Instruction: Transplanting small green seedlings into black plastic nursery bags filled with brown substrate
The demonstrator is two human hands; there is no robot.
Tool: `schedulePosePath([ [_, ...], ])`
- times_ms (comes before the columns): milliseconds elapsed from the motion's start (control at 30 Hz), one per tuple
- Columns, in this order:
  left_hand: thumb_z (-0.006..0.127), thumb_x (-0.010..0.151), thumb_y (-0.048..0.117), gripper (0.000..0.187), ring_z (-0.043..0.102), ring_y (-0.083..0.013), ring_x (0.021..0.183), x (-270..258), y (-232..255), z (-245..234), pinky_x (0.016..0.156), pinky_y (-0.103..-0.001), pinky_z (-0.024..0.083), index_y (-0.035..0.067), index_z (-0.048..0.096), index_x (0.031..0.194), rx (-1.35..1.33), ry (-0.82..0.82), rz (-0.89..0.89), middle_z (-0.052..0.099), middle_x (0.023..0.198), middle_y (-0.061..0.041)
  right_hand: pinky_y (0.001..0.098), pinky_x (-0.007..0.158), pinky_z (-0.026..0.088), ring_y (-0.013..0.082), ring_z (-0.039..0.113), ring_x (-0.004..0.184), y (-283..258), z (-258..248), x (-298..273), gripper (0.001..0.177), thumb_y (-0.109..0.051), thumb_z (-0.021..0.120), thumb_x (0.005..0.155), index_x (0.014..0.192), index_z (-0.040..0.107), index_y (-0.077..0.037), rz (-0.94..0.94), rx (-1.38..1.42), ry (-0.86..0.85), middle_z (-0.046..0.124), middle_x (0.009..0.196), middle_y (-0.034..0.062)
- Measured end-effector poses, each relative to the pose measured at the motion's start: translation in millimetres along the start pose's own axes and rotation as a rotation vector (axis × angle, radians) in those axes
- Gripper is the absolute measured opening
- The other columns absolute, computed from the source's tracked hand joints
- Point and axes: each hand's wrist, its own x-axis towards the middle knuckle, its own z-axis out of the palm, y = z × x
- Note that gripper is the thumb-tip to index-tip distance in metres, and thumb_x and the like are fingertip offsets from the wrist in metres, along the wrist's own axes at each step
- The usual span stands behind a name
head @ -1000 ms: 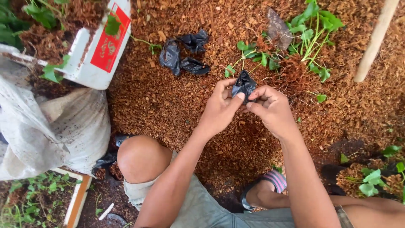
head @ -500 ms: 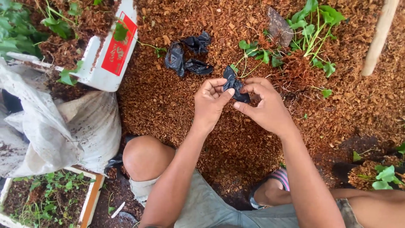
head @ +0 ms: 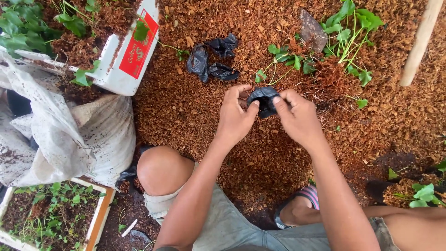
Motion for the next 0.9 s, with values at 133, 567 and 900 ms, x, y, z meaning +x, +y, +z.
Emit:
schedulePosePath([
  [133,0.069,0.093,0.011,0.040,0.067,-0.0337,0.098,-4,-7,2,0.074,-0.046,0.062,-0.001,0.057,0.129,0.258,-0.003,0.116,0.054,0.116,-0.021,0.0300,0.053,0.054,0.0238,0.067,0.061,-19,7,-6,0.013,-0.007,0.058,0.103,0.102,0.068,0.001,0.006,-0.148,-0.118,0.070,0.087,0.0216],
  [567,0.055,0.099,0.010,0.012,0.075,-0.0301,0.063,-2,-47,11,0.053,-0.039,0.062,0.014,0.065,0.104,0.837,-0.078,0.460,0.073,0.080,-0.014,0.0518,0.070,0.060,0.0452,0.073,0.091,-12,8,-9,0.029,-0.003,0.058,0.093,0.121,0.065,-0.001,-0.099,-0.574,-0.020,0.070,0.105,0.0276],
  [900,0.052,0.105,0.021,0.020,0.073,-0.0361,0.058,-3,-38,10,0.053,-0.047,0.059,0.006,0.063,0.097,0.712,0.069,0.306,0.069,0.067,-0.018,0.0355,0.079,0.060,0.0314,0.072,0.094,-17,31,-15,0.021,0.006,0.057,0.091,0.103,0.073,-0.001,-0.251,-0.165,-0.035,0.072,0.098,0.0183],
])
